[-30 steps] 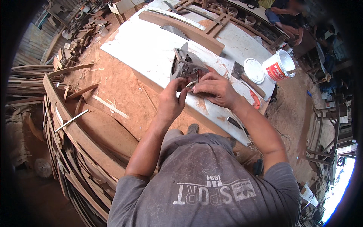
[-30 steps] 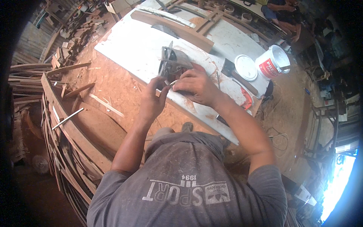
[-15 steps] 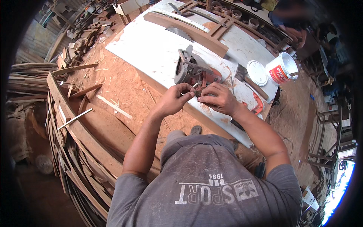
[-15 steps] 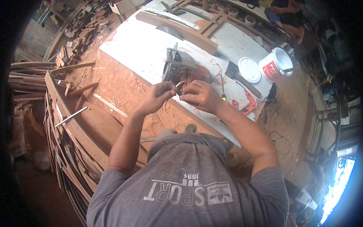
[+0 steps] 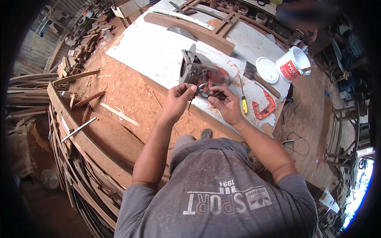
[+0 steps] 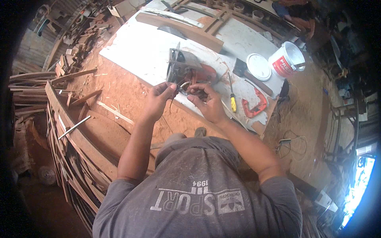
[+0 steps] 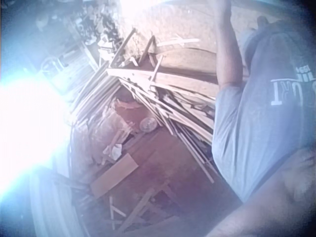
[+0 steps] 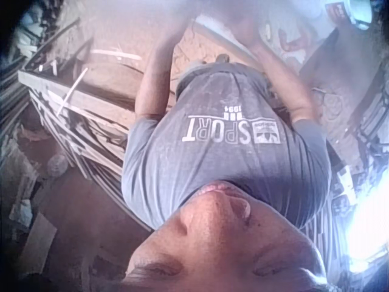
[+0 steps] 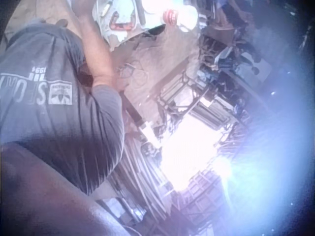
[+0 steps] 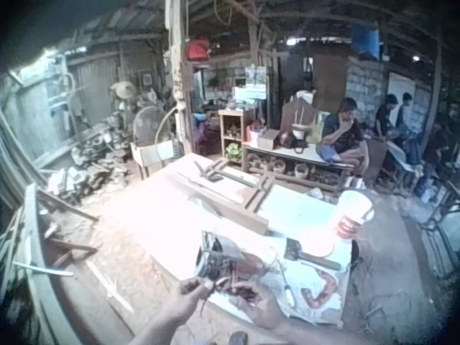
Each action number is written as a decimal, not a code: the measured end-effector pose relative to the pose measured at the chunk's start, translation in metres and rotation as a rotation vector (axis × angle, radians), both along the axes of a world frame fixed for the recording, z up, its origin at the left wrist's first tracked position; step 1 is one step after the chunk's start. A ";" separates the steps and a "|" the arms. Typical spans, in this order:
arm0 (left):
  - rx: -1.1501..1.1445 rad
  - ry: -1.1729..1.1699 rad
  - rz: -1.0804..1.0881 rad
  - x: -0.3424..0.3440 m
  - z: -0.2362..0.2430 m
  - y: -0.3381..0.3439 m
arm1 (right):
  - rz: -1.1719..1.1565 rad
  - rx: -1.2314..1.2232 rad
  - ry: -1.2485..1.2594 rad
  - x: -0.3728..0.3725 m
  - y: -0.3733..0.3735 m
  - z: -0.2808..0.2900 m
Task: The person repairs a circular saw by hand-wrapping electrical tape around the power cord and then using a screwdriver to tighten screws on the saw's housing. The person works at a cluttered workbench in a workshop.
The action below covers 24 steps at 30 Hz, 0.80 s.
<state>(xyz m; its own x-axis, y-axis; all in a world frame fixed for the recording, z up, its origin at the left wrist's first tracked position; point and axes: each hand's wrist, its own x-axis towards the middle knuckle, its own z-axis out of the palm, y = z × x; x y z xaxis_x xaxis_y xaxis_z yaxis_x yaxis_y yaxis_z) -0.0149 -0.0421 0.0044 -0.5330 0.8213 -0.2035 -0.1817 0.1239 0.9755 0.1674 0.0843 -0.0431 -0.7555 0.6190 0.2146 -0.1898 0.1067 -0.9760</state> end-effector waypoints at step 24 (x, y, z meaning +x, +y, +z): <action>0.157 -0.434 -0.007 0.003 -0.020 0.000 | -0.116 0.543 0.016 -0.021 -0.006 0.036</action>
<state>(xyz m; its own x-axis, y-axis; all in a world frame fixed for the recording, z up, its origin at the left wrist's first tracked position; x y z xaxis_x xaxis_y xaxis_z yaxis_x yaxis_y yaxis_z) -0.0122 -0.0425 -0.0156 -0.4201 0.8634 -0.2792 -0.5771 -0.0167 0.8165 0.1463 0.0785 -0.0068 -0.6827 0.4952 0.5372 -0.1614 0.6148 -0.7720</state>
